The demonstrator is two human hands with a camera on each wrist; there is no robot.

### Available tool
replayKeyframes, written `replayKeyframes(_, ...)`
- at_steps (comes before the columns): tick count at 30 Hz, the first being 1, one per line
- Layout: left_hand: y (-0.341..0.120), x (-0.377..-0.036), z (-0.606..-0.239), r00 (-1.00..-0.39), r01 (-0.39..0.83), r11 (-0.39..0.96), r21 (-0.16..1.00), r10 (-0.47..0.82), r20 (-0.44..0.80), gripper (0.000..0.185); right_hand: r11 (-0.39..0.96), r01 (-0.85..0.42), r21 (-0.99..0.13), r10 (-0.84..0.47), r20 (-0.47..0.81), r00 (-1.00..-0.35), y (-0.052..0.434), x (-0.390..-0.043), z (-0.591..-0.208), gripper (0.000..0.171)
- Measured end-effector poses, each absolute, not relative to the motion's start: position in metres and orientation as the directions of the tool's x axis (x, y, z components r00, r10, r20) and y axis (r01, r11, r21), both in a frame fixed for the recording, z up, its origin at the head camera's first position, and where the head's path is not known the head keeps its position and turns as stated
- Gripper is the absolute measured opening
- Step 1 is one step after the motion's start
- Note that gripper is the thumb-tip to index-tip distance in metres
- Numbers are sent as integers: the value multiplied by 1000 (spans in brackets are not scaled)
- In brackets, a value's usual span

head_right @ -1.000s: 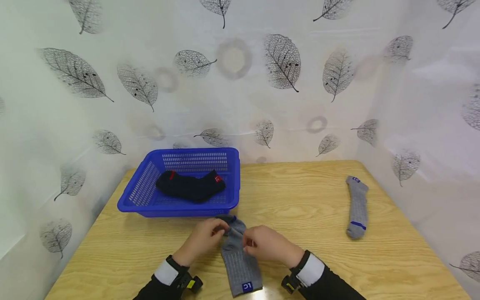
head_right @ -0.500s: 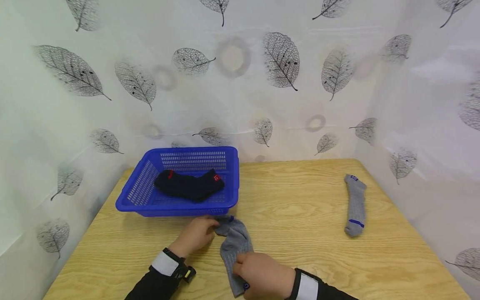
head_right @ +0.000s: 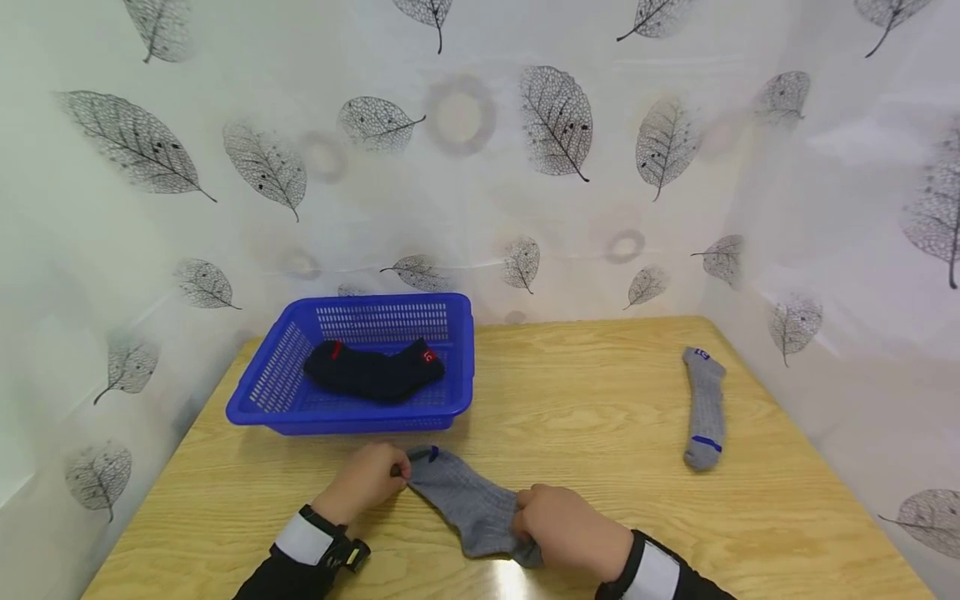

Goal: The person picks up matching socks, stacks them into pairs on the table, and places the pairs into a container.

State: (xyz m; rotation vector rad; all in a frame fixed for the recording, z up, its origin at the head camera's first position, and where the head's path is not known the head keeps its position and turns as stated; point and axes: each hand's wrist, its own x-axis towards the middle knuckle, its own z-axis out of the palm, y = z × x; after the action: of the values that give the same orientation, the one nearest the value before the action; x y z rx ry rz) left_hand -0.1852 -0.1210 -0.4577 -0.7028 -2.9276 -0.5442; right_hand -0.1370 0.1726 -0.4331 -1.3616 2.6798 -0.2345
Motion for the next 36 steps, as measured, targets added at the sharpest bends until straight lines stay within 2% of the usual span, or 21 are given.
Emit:
replayKeyframes(4, -125, -178, -455, -891, 455, 838, 303, 423, 166, 19, 624, -766, -157, -777, -23, -629, 181, -143, -429, 27)
replayKeyframes(7, -125, -169, -451, -892, 451, 833, 321, 435, 125, 19, 665, -738, -109, -745, -42, -665, 184, -145, -426, 26)
replayKeyframes(12, -116, -155, -442, -890, 443, 828, 343, 451, 60, 8, 723, -689, -49, -691, -54, -721, 182, -148, -421, 18)
replayKeyframes(15, -102, -152, -435, -882, 469, 827, 309, 459, 112, 6, 722, -688, -72, -689, 15, -725, 175, -150, -420, 11)
replayKeyframes(18, -79, -153, -433, -862, 508, 818, 269, 483, 156, 5, 700, -702, -130, -700, 66, -711, 161, -151, -420, 14)
replayKeyframes(23, -45, -156, -444, -830, 556, 793, 251, 544, 121, 17, 677, -710, -195, -715, 52, -697, 143, -150, -430, 14)
replayKeyframes(26, -39, -157, -451, -830, 553, 790, 265, 548, 99, 24, 686, -697, -208, -709, 26, -705, 145, -151, -438, 18)
replayKeyframes(33, -53, -158, -456, -883, 464, 856, 226, 466, 49, 40, 748, -639, -181, -657, -60, -751, 177, -159, -439, 49)
replayKeyframes(36, -57, -157, -455, -899, 428, 872, 239, 438, 13, 42, 758, -625, -185, -646, -79, -760, 187, -165, -437, 53)
